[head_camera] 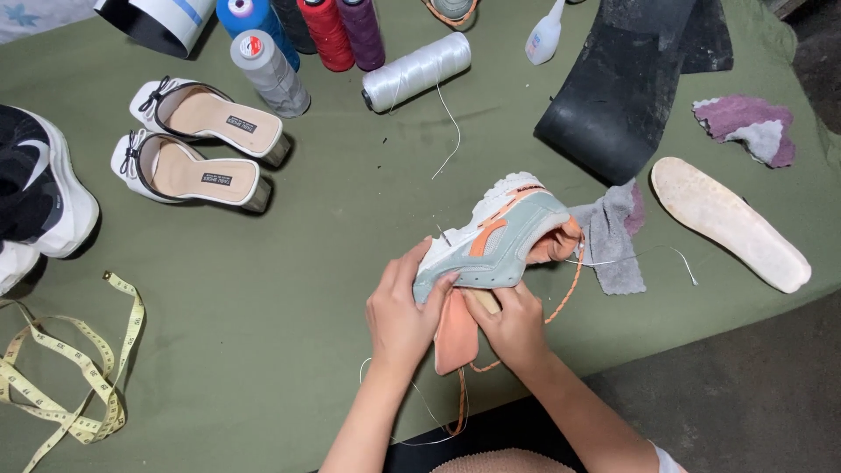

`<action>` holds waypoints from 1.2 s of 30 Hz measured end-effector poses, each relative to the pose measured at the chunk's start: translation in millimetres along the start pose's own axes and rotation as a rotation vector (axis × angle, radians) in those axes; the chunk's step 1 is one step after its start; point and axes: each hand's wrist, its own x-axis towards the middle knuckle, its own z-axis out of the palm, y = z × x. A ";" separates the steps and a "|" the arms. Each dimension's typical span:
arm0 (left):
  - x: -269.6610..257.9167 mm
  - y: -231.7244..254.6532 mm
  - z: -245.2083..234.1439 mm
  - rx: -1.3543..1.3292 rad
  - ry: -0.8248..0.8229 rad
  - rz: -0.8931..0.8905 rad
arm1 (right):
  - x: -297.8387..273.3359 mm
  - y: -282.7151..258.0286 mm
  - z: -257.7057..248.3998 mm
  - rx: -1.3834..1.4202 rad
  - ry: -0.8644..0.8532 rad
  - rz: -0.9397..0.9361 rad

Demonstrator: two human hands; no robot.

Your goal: The person sews a light blue and orange sneaker using a curved awl and white thread. They repeatedly pierce the shoe's upper and pull the thread through, tightening stitches along the side and heel area.

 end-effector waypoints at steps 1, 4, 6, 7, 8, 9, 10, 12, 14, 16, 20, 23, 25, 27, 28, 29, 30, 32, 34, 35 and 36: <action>1.9 -4.4 3.1 0.000 0.005 -0.002 | -2.0 1.9 2.3 0.001 -0.001 -0.005; 8.0 -13.6 9.1 0.064 0.043 -0.018 | -2.3 1.9 6.3 -0.313 0.136 -0.352; 9.3 -13.6 9.6 0.070 0.039 -0.053 | 1.1 -5.3 1.9 -0.437 0.180 -0.409; 10.7 -14.7 9.6 0.069 0.043 -0.053 | 4.7 -13.9 -4.0 -0.436 0.181 -0.412; 12.1 -15.3 9.8 0.076 0.034 -0.070 | 8.3 -22.4 -10.3 -0.098 0.049 -0.134; 14.0 -15.5 10.6 0.080 0.024 -0.085 | 12.4 -30.4 -17.1 0.237 -0.082 0.144; 12.0 -17.2 13.0 0.078 0.027 -0.084 | 11.6 -24.2 -19.5 0.235 -0.081 0.141; 8.4 -20.7 18.6 0.077 0.073 -0.029 | 10.2 -11.2 -24.1 0.881 -0.415 0.647; 7.4 -18.9 19.1 0.086 0.063 -0.038 | 6.3 -5.8 -22.6 0.902 -0.428 0.650; 6.8 -18.3 18.7 0.099 0.056 -0.049 | -0.4 -4.4 -18.1 0.927 -0.445 0.650; 4.5 -19.3 19.7 0.098 0.090 -0.032 | -20.7 4.7 -3.4 -0.112 0.034 -0.128; 5.6 -20.4 20.6 0.095 0.118 0.006 | -8.2 -2.9 -18.0 0.002 -0.163 0.106; 1.2 -23.2 22.7 0.090 0.135 0.038 | 13.1 -32.0 -44.8 0.146 -0.406 0.363; -1.7 -27.3 25.2 0.112 0.116 0.048 | 45.9 -77.7 -76.0 0.671 -0.674 0.708; -2.1 -24.9 25.4 0.111 0.117 0.048 | 33.0 -49.8 -58.7 0.670 -0.674 0.707; -3.5 -22.4 25.3 0.135 0.147 0.081 | 19.1 -22.0 -42.0 0.790 -0.653 0.621; -4.9 -19.9 25.2 0.159 0.177 0.114 | 5.2 5.6 -25.4 0.908 -0.632 0.531; -0.5 -18.9 22.9 0.137 0.124 0.049 | -15.7 12.9 -9.6 0.437 -0.428 0.315; 7.1 -17.4 20.7 0.112 0.074 -0.017 | -25.3 19.4 4.5 -0.029 -0.211 0.096; 9.1 -17.1 18.5 0.097 0.038 -0.062 | -29.1 20.9 9.9 -0.169 -0.082 -0.070; 11.3 -16.8 16.3 0.081 0.002 -0.107 | -32.8 22.2 15.4 -0.308 0.047 -0.238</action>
